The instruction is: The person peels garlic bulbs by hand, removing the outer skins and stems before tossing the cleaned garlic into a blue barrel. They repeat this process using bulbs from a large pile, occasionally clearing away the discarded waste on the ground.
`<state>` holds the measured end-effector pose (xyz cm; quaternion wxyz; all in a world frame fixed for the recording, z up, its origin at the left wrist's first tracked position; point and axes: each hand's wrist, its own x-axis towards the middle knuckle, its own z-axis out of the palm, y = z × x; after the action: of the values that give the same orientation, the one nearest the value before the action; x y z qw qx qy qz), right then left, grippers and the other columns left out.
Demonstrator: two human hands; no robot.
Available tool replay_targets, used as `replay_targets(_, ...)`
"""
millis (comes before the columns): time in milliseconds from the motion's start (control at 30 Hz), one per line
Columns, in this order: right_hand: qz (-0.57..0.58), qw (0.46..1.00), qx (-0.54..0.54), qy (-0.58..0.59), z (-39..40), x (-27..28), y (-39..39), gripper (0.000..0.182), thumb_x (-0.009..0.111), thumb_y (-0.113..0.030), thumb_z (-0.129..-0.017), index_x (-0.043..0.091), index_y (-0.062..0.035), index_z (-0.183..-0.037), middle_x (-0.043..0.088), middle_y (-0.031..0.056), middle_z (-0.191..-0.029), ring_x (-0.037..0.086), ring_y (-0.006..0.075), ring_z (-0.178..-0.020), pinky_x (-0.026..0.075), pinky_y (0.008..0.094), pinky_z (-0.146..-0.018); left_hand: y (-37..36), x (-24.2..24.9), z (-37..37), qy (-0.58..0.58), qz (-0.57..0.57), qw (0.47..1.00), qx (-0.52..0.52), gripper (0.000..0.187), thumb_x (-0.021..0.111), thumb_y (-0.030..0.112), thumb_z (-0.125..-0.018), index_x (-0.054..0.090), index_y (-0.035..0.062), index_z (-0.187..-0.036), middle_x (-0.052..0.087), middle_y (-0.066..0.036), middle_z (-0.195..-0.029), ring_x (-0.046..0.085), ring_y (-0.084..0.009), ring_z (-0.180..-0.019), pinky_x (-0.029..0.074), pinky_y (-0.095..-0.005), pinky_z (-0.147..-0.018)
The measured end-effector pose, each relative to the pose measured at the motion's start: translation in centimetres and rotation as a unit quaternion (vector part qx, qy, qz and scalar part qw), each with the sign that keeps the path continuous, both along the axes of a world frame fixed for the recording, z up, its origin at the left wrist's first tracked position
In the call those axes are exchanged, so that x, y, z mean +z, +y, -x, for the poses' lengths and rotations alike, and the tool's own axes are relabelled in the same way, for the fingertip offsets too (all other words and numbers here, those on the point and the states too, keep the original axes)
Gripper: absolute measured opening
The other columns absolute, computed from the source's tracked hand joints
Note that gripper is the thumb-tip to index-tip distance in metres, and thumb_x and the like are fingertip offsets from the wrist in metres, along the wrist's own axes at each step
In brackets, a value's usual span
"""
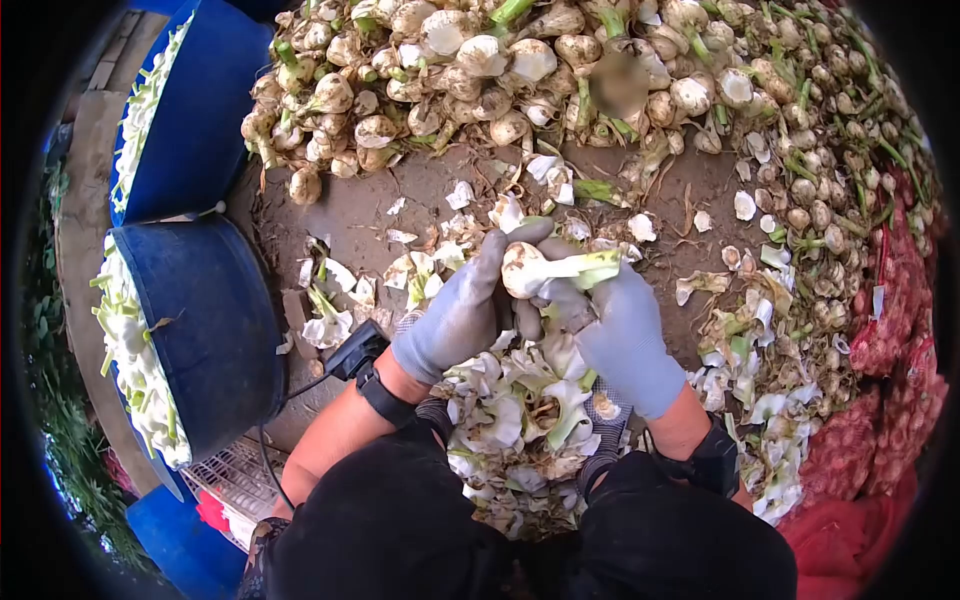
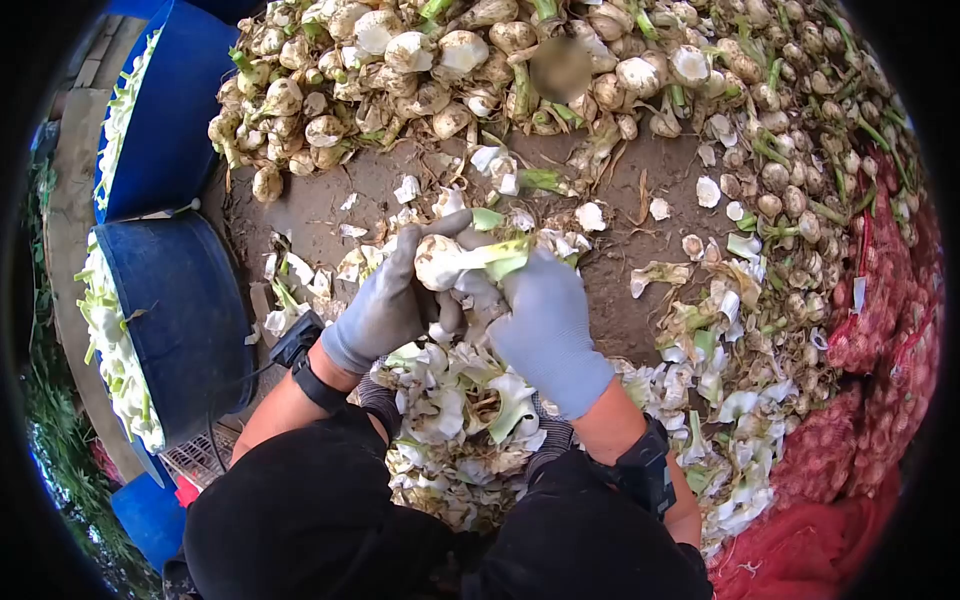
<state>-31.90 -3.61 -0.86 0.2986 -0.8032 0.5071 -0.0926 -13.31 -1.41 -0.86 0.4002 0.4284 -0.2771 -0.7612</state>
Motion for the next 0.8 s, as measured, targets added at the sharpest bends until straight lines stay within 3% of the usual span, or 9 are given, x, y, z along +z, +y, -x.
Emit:
replay_targets(33, -0.073, 0.974, -0.072, -0.200, -0.7, -0.4, 0.0, 0.017, 0.066, -0.013, -0.086, 0.070, 0.0010, -0.094, 0.068, 0.0122, -0.080, 0.066, 0.0270, -0.077, 0.051, 0.0374, -0.072, -0.2, 0.5, 0.0, 0.024, -0.013, 1.000, -0.003, 0.076, 0.034, 0.062, -0.097, 0.032, 0.0056, -0.147, 0.065, -0.004, -0.094, 0.062, -0.0117, -0.075, 0.048, -0.0238, -0.070)
replay_targets(67, -0.140, 0.899, -0.141, -0.390, -1.0, -0.6, -0.1, 0.015, 0.065, -0.012, -0.086, 0.071, 0.0003, -0.093, 0.068, 0.0108, -0.080, 0.066, 0.0246, -0.074, 0.051, 0.0367, -0.070, -0.4, -0.8, -1.0, 0.112, 0.000, 0.993, -0.037, 0.076, 0.068, 0.019, -0.090, 0.024, 0.0073, -0.150, 0.052, -0.008, -0.127, 0.060, -0.0160, -0.091, 0.052, -0.0287, -0.073)
replay_targets(367, -0.436, 0.808, -0.234, -0.319, -0.7, 2.4, -0.7, 0.015, 0.054, -0.002, -0.090, 0.063, 0.0102, -0.089, 0.068, 0.0112, -0.077, 0.063, 0.0099, -0.069, 0.050, 0.0273, -0.059, -0.9, -0.1, -1.4, -0.212, 0.104, 0.968, 0.085, 0.054, 0.063, 0.029, -0.094, 0.046, 0.0015, -0.136, 0.060, -0.006, -0.115, 0.061, -0.0145, -0.097, 0.050, -0.0251, -0.083)
replay_targets(433, -0.420, 0.797, -0.248, -0.357, -0.7, 0.2, 0.4, 0.015, 0.055, -0.003, -0.087, 0.064, 0.0074, -0.081, 0.067, 0.0140, -0.074, 0.066, 0.0178, -0.065, 0.051, 0.0323, -0.058, -1.1, 0.9, -1.2, -0.406, 0.299, 0.863, -0.034, 0.041, 0.066, 0.029, -0.092, 0.059, 0.0048, -0.124, 0.061, -0.008, -0.112, 0.062, -0.0157, -0.096, 0.050, -0.0269, -0.084)
replay_targets(500, -0.212, 0.960, -0.103, -0.151, 0.3, -1.5, 0.8, 0.014, 0.057, -0.007, -0.084, 0.064, 0.0044, -0.084, 0.066, 0.0181, -0.075, 0.065, 0.0296, -0.064, 0.052, 0.0379, -0.060, -1.2, 0.5, -1.2, -0.392, 0.285, 0.872, -0.065, 0.037, 0.068, 0.026, -0.089, 0.060, 0.0043, -0.118, 0.062, -0.008, -0.107, 0.062, -0.0157, -0.093, 0.050, -0.0277, -0.083)
replay_targets(533, -0.205, 0.958, -0.069, -0.189, -0.1, -1.4, 0.7, 0.011, 0.060, -0.010, -0.078, 0.064, 0.0003, -0.082, 0.064, 0.0197, -0.074, 0.063, 0.0367, -0.064, 0.051, 0.0420, -0.060, -1.3, 0.2, -1.3, -0.379, 0.271, 0.880, -0.095, 0.033, 0.070, 0.023, -0.087, 0.062, 0.0039, -0.113, 0.063, -0.007, -0.103, 0.062, -0.0156, -0.091, 0.050, -0.0285, -0.081)
replay_targets(633, 0.029, 1.000, -0.004, -0.002, 0.1, 0.8, -0.2, 0.009, 0.061, -0.010, -0.075, 0.064, -0.0023, -0.079, 0.063, 0.0160, -0.069, 0.064, 0.0344, -0.063, 0.050, 0.0429, -0.058, -0.9, -0.9, -1.8, -0.349, 0.234, 0.900, -0.116, 0.031, 0.071, 0.024, -0.087, 0.062, 0.0007, -0.104, 0.065, -0.005, -0.093, 0.061, -0.0155, -0.088, 0.049, -0.0285, -0.078)
replay_targets(700, 0.017, 0.999, -0.020, 0.035, 1.1, -0.6, -1.5, 0.011, 0.061, -0.010, -0.072, 0.064, -0.0047, -0.081, 0.063, 0.0147, -0.070, 0.065, 0.0330, -0.066, 0.050, 0.0425, -0.058, -0.3, 0.0, -1.4, -0.105, 0.000, 0.992, -0.072, 0.038, 0.068, 0.031, -0.090, 0.061, -0.0017, -0.108, 0.067, -0.007, -0.099, 0.062, -0.0164, -0.090, 0.049, -0.0278, -0.080)
replay_targets(800, 0.002, 0.989, -0.044, 0.139, 2.5, -1.5, -2.4, 0.010, 0.062, -0.016, -0.076, 0.065, -0.0077, -0.082, 0.064, 0.0134, -0.073, 0.066, 0.0299, -0.074, 0.052, 0.0409, -0.068, 0.0, -0.1, -1.6, -0.015, -0.018, 0.999, -0.022, 0.045, 0.062, 0.037, -0.093, 0.058, -0.0028, -0.114, 0.063, -0.011, -0.117, 0.061, -0.0176, -0.101, 0.049, -0.0298, -0.089)
